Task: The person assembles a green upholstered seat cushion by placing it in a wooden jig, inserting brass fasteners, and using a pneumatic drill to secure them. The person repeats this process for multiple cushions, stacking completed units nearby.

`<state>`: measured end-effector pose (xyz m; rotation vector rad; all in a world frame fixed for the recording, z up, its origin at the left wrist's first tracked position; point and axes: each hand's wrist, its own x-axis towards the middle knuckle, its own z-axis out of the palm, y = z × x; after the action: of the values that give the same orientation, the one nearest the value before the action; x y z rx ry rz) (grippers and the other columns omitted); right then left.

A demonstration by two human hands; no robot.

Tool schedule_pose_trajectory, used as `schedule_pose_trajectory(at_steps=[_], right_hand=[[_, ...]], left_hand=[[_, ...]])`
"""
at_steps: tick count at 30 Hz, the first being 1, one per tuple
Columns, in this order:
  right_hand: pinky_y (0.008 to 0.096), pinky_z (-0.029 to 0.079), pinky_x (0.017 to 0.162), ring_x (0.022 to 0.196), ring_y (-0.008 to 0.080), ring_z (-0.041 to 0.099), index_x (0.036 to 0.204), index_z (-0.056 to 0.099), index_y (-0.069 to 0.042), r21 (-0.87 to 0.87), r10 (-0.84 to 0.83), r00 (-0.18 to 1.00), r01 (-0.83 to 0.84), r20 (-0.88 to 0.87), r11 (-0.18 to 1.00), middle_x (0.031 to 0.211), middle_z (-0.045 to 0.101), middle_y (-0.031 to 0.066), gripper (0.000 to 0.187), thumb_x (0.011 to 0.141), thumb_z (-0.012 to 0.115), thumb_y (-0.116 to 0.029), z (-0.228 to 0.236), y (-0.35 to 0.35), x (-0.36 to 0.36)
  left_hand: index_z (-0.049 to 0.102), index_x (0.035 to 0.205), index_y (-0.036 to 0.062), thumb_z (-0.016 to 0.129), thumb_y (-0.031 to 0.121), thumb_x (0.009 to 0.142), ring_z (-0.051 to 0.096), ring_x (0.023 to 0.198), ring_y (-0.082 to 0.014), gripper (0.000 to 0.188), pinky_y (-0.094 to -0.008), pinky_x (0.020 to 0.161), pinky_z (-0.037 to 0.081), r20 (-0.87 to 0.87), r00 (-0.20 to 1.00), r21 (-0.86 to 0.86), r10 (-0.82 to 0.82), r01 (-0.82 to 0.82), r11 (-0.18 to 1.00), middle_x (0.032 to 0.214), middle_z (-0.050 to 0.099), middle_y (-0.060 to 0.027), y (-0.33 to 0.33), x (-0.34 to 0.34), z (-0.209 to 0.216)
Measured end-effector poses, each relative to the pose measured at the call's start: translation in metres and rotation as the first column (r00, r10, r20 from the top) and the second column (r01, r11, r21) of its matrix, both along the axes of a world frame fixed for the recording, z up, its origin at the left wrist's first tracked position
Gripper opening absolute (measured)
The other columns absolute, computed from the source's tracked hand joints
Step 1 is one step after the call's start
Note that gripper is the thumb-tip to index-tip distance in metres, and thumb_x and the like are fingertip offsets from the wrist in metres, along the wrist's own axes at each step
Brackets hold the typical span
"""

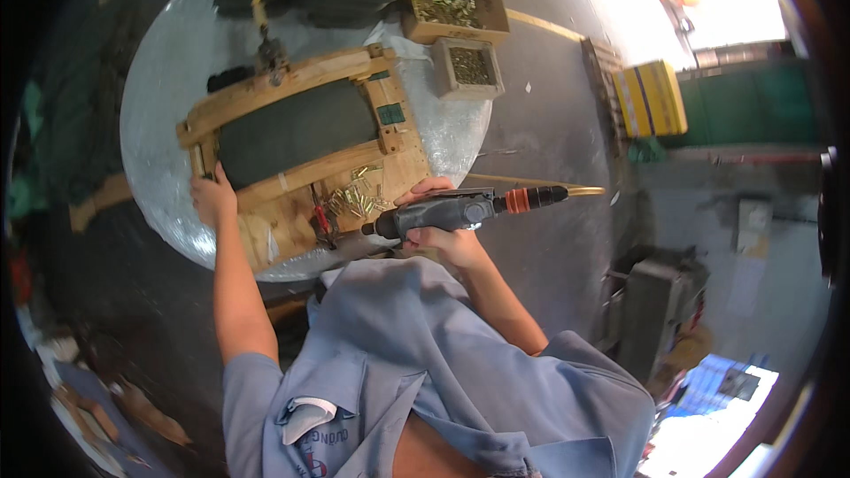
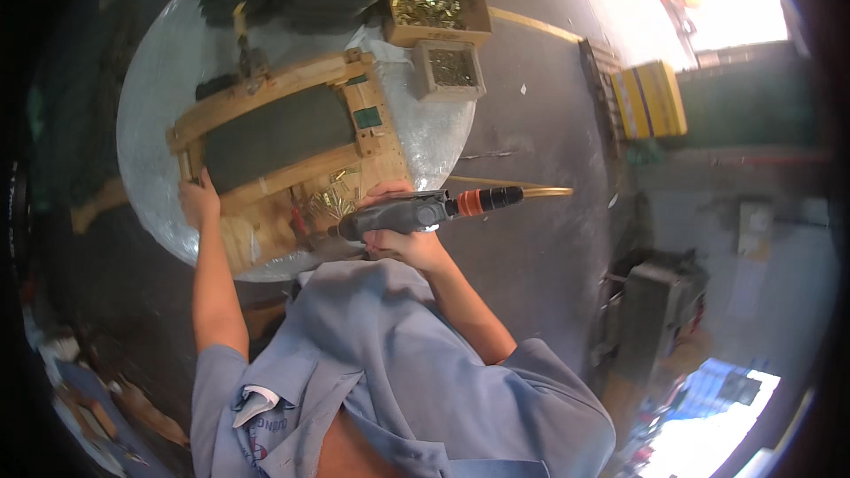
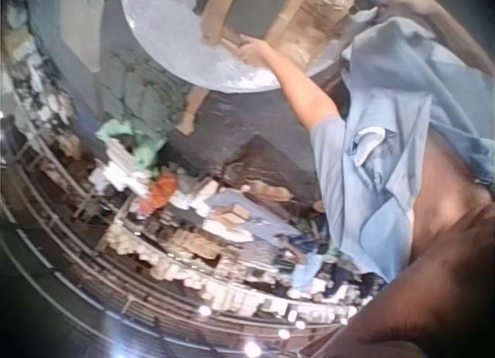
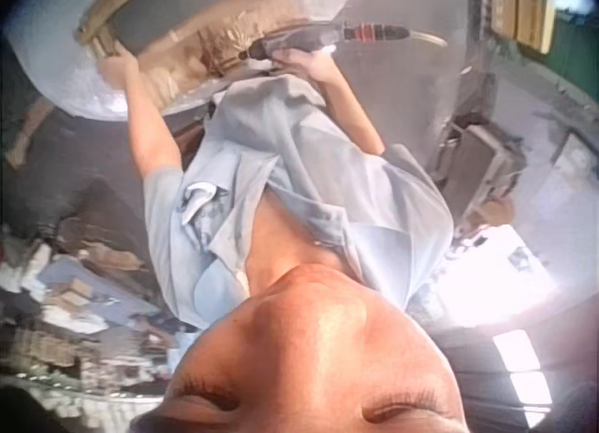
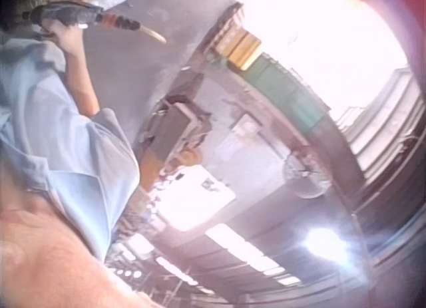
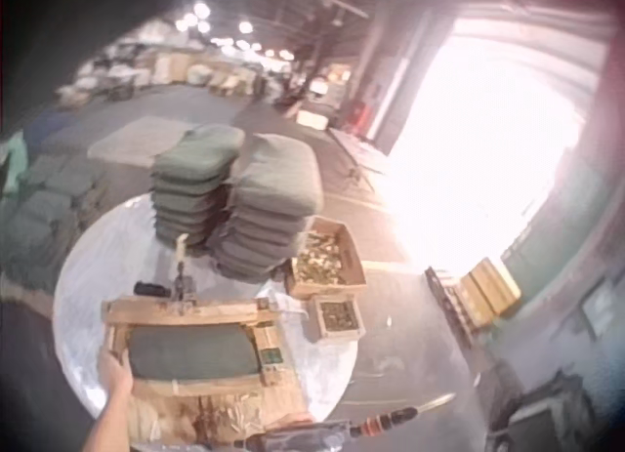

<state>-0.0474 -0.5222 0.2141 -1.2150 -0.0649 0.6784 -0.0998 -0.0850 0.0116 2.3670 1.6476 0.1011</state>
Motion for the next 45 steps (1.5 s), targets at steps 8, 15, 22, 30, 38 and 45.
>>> schedule_pose_trajectory(at_steps=[8,15,22,30,38,45], right_hand=[[0.0306,0.062,0.058,0.069,0.0202,0.075,0.137,0.057,-0.002,0.072,-0.08,0.997,0.079,0.007,0.994,0.119,0.073,0.0129,0.059,0.082,0.08,0.005,0.031,-0.027,-0.02],[0.0355,0.063,0.054,0.066,0.0281,0.075,0.141,0.048,-0.008,0.199,-0.125,0.992,0.129,-0.032,0.971,0.124,0.073,0.0176,0.068,0.08,0.077,0.0,0.015,-0.043,-0.025],[0.0423,0.064,0.061,0.071,0.0303,0.075,0.14,0.052,-0.009,0.438,-0.054,0.982,0.13,-0.18,0.89,0.125,0.073,0.0152,0.06,0.085,0.078,-0.011,0.006,-0.039,-0.038],[0.0356,0.057,0.089,0.111,0.0155,0.062,0.126,0.064,-0.005,0.208,-0.137,0.911,0.058,0.389,0.976,0.119,0.063,0.0057,0.027,0.104,0.073,-0.019,-0.099,-0.019,-0.05],[0.0343,0.059,0.09,0.112,0.0164,0.064,0.13,0.061,-0.004,0.232,-0.227,0.926,0.16,0.3,0.959,0.122,0.063,0.0063,0.027,0.108,0.068,-0.018,-0.039,-0.014,-0.057],[0.0332,0.059,0.09,0.113,0.0163,0.065,0.135,0.057,-0.004,0.284,-0.25,0.906,0.154,0.342,0.947,0.124,0.063,0.0061,0.031,0.11,0.066,-0.019,-0.015,-0.008,-0.053]], left_hand=[[0.041,0.16,0.0011,0.059,0.068,0.103,0.06,0.135,-0.0449,0.09,-0.0581,0.107,0.054,0.056,0.995,-0.069,-0.086,0.089,0.994,0.147,0.058,-0.026,0.033,-0.022,-0.035],[0.058,0.149,-0.0012,0.07,0.049,0.104,0.061,0.133,-0.0408,0.069,-0.0513,0.112,0.049,0.325,0.893,-0.01,-0.312,0.333,0.943,0.142,0.063,-0.0262,-0.006,-0.014,0.037],[0.07,0.135,-0.0004,0.077,0.026,0.103,0.07,0.12,-0.0273,0.042,-0.0402,0.103,0.054,0.923,0.198,-0.08,-0.331,0.938,0.337,0.133,0.073,-0.014,-0.228,-0.013,0.282],[0.077,0.125,0.0041,0.088,0.017,0.086,0.07,0.109,-0.0344,0.043,-0.0437,0.095,0.056,0.724,-0.126,0.276,-0.679,0.954,0.118,0.119,0.074,-0.0131,-0.336,-0.002,0.295],[0.081,0.119,0.0055,0.091,0.014,0.081,0.068,0.105,-0.0304,0.04,-0.0418,0.092,0.055,0.712,-0.144,0.367,-0.687,0.91,0.191,0.115,0.074,-0.0093,-0.337,-0.004,0.279],[0.082,0.116,0.0057,0.092,0.014,0.079,0.068,0.109,-0.03,0.039,-0.0419,0.093,0.056,0.723,-0.139,0.38,-0.677,0.898,0.221,0.114,0.076,-0.0091,-0.334,-0.004,0.274]])
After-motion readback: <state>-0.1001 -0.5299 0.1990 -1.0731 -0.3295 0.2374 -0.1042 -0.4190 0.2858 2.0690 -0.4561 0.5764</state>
